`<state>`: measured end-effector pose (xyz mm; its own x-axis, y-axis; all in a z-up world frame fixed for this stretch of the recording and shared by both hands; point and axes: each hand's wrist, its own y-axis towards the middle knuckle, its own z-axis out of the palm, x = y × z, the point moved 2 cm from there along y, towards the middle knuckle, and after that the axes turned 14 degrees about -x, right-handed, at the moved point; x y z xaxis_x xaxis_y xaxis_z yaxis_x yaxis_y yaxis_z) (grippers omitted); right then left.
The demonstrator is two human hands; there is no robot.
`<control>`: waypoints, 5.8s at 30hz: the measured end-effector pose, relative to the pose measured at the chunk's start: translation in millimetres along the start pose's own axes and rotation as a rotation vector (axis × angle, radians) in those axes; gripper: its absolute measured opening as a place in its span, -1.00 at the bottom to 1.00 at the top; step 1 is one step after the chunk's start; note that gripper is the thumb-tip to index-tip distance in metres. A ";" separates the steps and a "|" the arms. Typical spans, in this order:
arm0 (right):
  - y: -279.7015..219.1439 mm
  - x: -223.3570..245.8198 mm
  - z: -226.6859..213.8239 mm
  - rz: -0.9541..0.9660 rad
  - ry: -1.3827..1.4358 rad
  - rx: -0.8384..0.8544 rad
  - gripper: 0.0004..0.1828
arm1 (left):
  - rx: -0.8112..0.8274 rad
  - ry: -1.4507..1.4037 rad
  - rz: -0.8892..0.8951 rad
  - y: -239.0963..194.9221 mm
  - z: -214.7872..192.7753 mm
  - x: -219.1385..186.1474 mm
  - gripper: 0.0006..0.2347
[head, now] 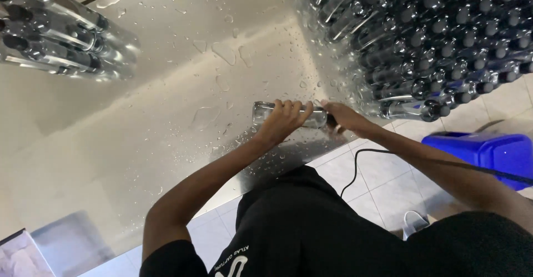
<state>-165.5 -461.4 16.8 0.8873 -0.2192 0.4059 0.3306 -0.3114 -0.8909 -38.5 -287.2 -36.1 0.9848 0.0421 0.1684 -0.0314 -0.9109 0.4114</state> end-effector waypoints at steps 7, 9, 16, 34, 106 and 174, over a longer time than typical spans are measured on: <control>-21.9 28.5 -52.4 -0.640 -0.133 -0.396 -0.55 | 0.218 -0.603 -0.458 43.0 47.9 -3.9 -0.24; -39.5 46.0 -56.7 -0.754 -0.305 -0.485 -0.56 | 0.199 -0.743 -0.533 57.6 27.0 5.1 -0.22; 4.7 63.2 -111.6 -1.216 -1.124 -1.028 -0.59 | 0.105 -0.984 -0.872 17.1 -24.6 45.0 -0.31; 65.5 102.1 -171.3 -0.833 -1.137 -1.089 -0.52 | -0.290 -0.735 -1.655 -273.4 -78.4 88.5 -0.48; -43.0 -60.9 156.3 -0.753 -0.815 -0.308 -0.47 | -0.412 -2.203 -1.503 -252.3 -53.2 40.6 -0.35; -28.8 76.6 217.2 -1.241 -1.038 0.121 -0.21 | 0.220 -1.677 -1.096 -244.9 -188.2 79.1 -0.48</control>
<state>-37.2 -268.4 29.3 -0.1235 0.7989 0.5887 0.9480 0.2704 -0.1680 15.0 16.4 45.1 -0.2735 0.2744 -0.9219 0.4653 -0.8011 -0.3765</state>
